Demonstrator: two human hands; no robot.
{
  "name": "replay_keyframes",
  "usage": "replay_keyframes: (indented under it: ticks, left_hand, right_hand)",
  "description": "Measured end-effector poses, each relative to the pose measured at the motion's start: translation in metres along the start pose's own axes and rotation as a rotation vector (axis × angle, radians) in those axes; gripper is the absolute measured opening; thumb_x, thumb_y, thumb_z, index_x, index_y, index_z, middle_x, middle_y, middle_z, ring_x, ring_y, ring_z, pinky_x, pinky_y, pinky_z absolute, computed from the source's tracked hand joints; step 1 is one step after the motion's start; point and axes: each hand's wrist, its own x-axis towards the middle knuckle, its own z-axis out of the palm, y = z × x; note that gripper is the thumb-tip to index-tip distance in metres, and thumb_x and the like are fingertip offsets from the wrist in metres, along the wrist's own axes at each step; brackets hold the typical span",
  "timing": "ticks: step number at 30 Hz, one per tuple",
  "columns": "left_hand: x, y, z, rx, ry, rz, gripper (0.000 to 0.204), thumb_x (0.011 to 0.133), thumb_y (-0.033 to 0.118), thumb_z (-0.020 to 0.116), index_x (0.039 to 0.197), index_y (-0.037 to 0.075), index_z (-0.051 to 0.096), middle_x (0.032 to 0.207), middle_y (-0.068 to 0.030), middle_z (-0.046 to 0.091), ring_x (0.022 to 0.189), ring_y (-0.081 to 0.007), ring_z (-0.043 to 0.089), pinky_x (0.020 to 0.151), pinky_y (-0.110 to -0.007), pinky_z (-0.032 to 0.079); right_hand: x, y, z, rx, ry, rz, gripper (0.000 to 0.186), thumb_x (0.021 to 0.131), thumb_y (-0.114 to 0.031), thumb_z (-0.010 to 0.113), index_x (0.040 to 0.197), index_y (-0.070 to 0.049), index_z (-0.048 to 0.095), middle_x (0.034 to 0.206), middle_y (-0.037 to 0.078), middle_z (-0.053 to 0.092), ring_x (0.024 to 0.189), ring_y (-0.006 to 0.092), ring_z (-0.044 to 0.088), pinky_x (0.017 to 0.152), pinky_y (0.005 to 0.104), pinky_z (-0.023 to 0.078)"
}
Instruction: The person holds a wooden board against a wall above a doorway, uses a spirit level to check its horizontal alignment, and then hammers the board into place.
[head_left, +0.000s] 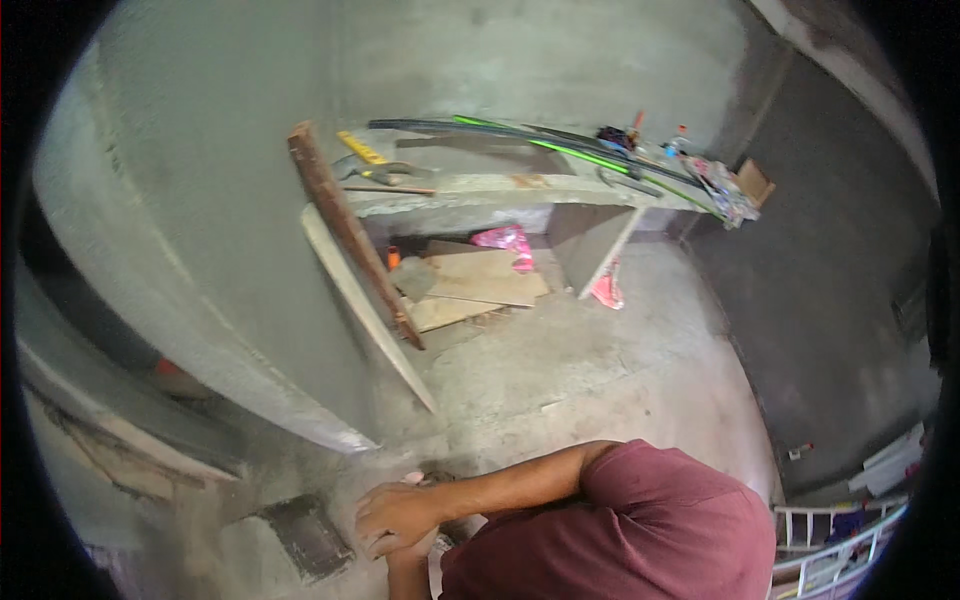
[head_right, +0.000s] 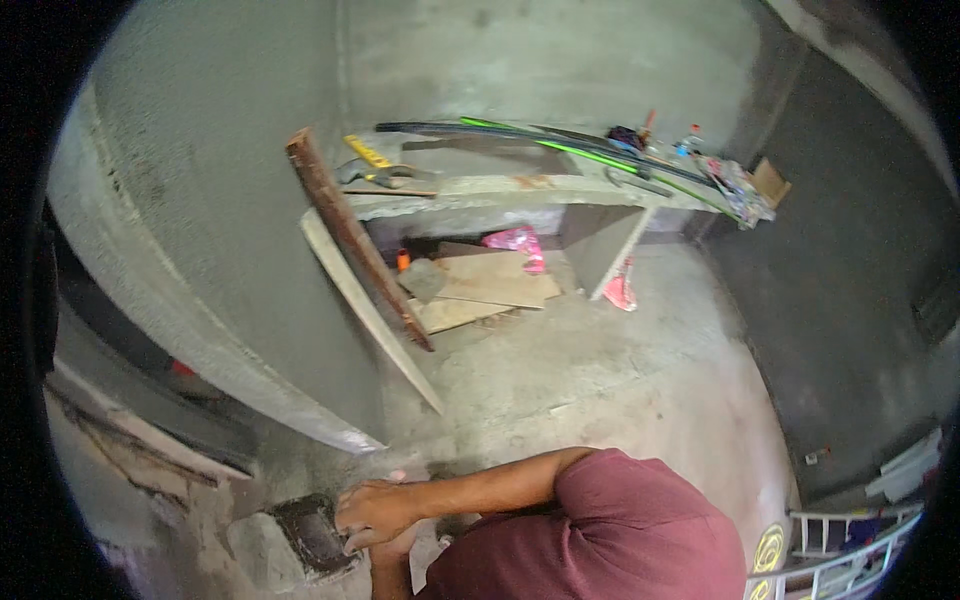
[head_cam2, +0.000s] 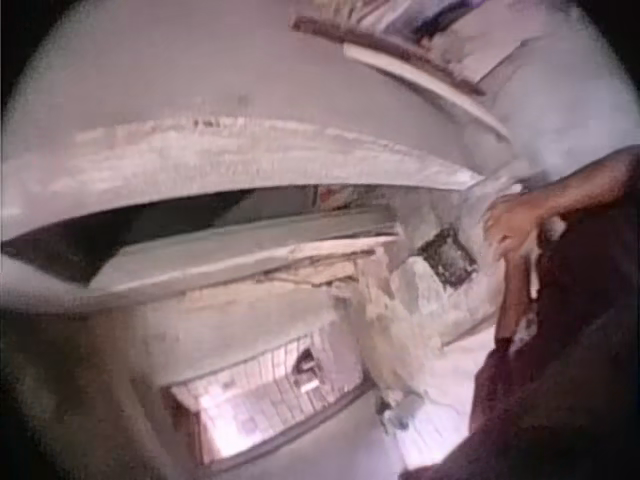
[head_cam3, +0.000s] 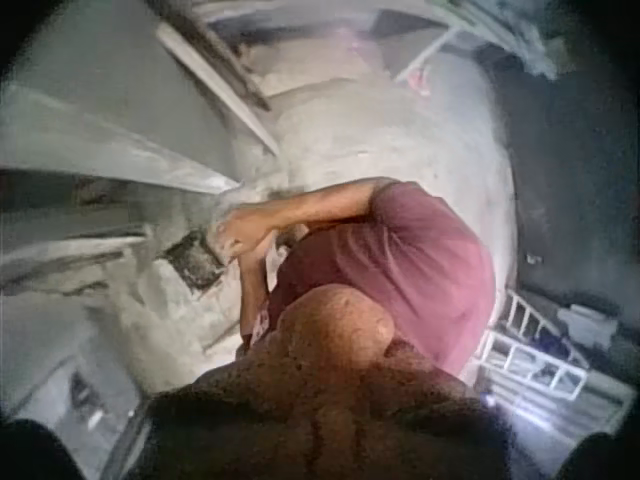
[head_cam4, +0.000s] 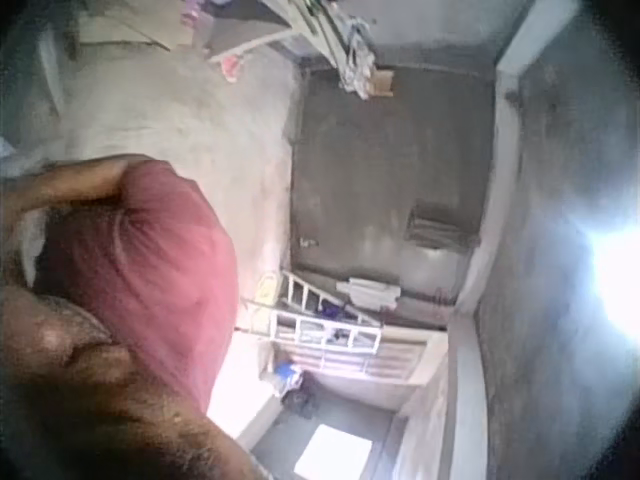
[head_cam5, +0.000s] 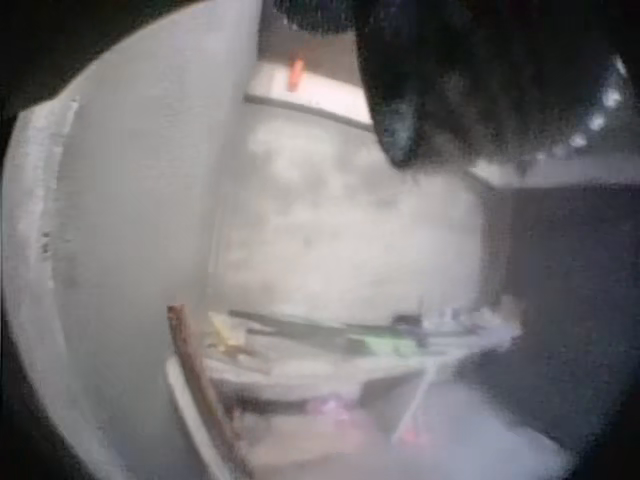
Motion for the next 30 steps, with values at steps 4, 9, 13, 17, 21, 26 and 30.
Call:
replay_keyframes:
  ticks: [4, 9, 13, 17, 21, 26, 30]
  left_hand:
    - [-0.005, -0.060, 0.011, 0.105, -0.083, -0.324, 0.039, 0.096, 0.032, 0.058, 0.124, 0.005, 0.054, 0.115, -0.0124, 0.060, 0.106, -0.0242, 0.058, 0.093, -0.043, 0.047]
    - [0.031, -0.125, 0.048, 0.234, -0.148, -0.531, 0.035, 0.096, 0.026, 0.059, 0.123, 0.005, 0.054, 0.110, -0.0113, 0.061, 0.099, -0.0222, 0.060, 0.086, -0.041, 0.050]
    - [0.119, -0.161, 0.077, 0.425, -0.211, -0.591, 0.028, 0.095, 0.020, 0.062, 0.118, 0.005, 0.057, 0.097, -0.0091, 0.063, 0.079, -0.0186, 0.063, 0.067, -0.035, 0.055]
    - [0.195, -0.206, 0.058, 0.965, 0.131, -0.297, 0.017, 0.095, 0.016, 0.062, 0.108, 0.005, 0.061, 0.073, -0.0035, 0.060, 0.055, -0.0159, 0.056, 0.046, -0.029, 0.047]
    - [0.217, -0.206, -0.124, 1.410, 0.495, -0.364, 0.014, 0.093, 0.017, 0.064, 0.090, 0.003, 0.065, 0.071, -0.0052, 0.061, 0.053, -0.0178, 0.058, 0.045, -0.031, 0.048]
    - [0.161, -0.228, -0.157, 1.140, 0.578, -0.834, 0.019, 0.093, 0.023, 0.059, 0.084, 0.008, 0.066, 0.067, -0.0065, 0.062, 0.054, -0.0198, 0.060, 0.045, -0.036, 0.049]
    - [0.204, -0.276, -0.135, 1.188, 0.550, -0.899, 0.018, 0.092, 0.023, 0.060, 0.082, 0.009, 0.066, 0.065, -0.0063, 0.061, 0.057, -0.0192, 0.061, 0.047, -0.037, 0.050]
  right_hand:
    - [-0.065, -0.017, -0.033, -0.204, 0.082, 0.216, 0.036, 0.084, -0.042, 0.071, 0.090, -0.007, 0.062, 0.088, 0.014, 0.063, 0.090, 0.0377, 0.062, 0.075, 0.0487, 0.049]
    - [-0.133, -0.039, -0.114, -0.191, 0.249, 0.312, 0.031, 0.084, -0.033, 0.074, 0.094, -0.006, 0.064, 0.087, 0.013, 0.065, 0.087, 0.0367, 0.063, 0.077, 0.0460, 0.051]
    - [-0.223, -0.040, -0.221, -0.153, 0.603, 0.319, 0.015, 0.088, -0.019, 0.072, 0.097, -0.008, 0.068, 0.086, 0.012, 0.068, 0.083, 0.0324, 0.068, 0.074, 0.0397, 0.053]
    - [-0.350, -0.022, -0.326, -0.359, 0.821, 0.531, 0.015, 0.089, -0.018, 0.071, 0.098, -0.005, 0.069, 0.091, 0.015, 0.070, 0.080, 0.0335, 0.068, 0.073, 0.0384, 0.054]
    - [-0.435, -0.023, -0.430, -0.394, 0.884, 0.674, 0.015, 0.089, -0.016, 0.070, 0.096, -0.003, 0.069, 0.091, 0.016, 0.070, 0.080, 0.0338, 0.068, 0.073, 0.0384, 0.054]
    - [-0.507, 0.003, -0.550, -0.523, 0.963, 0.792, 0.016, 0.090, -0.016, 0.069, 0.094, -0.001, 0.070, 0.090, 0.017, 0.070, 0.081, 0.0336, 0.069, 0.072, 0.0383, 0.053]
    - [-0.536, 0.040, -0.651, -0.565, 0.974, 0.836, 0.018, 0.091, -0.018, 0.069, 0.096, -0.001, 0.070, 0.090, 0.017, 0.070, 0.081, 0.0330, 0.069, 0.072, 0.0383, 0.053]
